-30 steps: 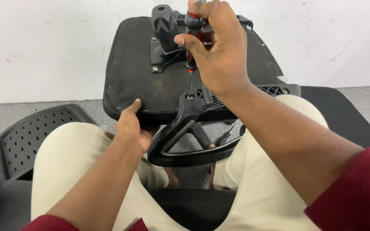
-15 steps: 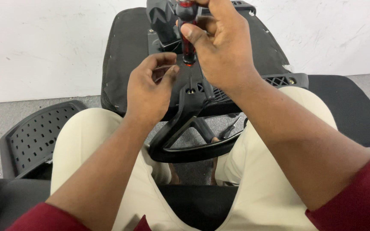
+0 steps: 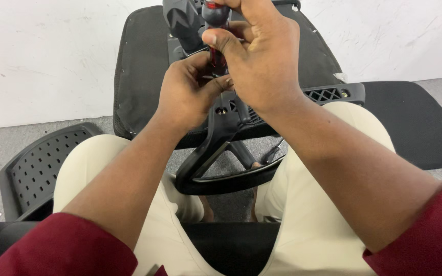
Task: The person uses a screwdriver to attach plastic side panels to the underside of an office chair seat, then flips the chair upright and aligns the backrest to the seat. The person continues to adjust the backrest and prepare to secure it.
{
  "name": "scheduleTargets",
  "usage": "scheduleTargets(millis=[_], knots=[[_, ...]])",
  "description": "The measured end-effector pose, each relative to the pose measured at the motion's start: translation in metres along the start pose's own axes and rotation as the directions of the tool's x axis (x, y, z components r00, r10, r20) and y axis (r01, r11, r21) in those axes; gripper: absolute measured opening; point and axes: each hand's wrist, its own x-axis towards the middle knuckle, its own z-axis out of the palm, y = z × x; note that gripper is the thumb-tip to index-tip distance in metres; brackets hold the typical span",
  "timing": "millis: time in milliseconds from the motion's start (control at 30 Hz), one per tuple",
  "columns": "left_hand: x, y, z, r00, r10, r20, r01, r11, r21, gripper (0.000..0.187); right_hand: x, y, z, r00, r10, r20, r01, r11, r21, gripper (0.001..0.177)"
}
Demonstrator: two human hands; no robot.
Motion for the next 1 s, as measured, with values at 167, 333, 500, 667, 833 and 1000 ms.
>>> scheduleTargets(millis=[167,333,500,667,833,1000], knots=[[0.01,0.001,-0.007,0.984,-0.078,0.162,0.105,0.981,-0.164,0.019,-0.001,0.005,-0.003,0.989,-0.143,-0.022,0.138,0.977,-0.163,0.033],[0.003,-0.002,-0.009,0.993,-0.001,0.121,0.014,0.995,-0.101,0.021,-0.006,0.014,-0.003,0.998,-0.016,0.056,0.014,0.999,0.038,0.036],[-0.005,-0.012,-0.001,0.996,-0.067,-0.059,0.061,0.993,-0.101,0.027,-0.012,0.021,-0.002,0.982,0.095,0.161,-0.128,0.969,0.21,0.031],[-0.022,-0.015,-0.004,0.988,-0.13,-0.086,0.145,0.969,0.201,0.059,-0.007,0.033,-0.008,0.975,0.113,0.189,-0.154,0.963,0.223,0.029],[-0.037,-0.006,0.008,0.975,-0.221,0.026,0.175,0.834,0.524,0.102,-0.004,0.037,-0.015,0.952,0.19,0.238,-0.23,0.961,0.154,0.013],[-0.038,0.003,0.025,0.955,-0.294,0.034,0.189,0.692,0.697,0.115,0.001,0.03,-0.015,0.916,0.269,0.299,-0.309,0.947,0.094,0.013]])
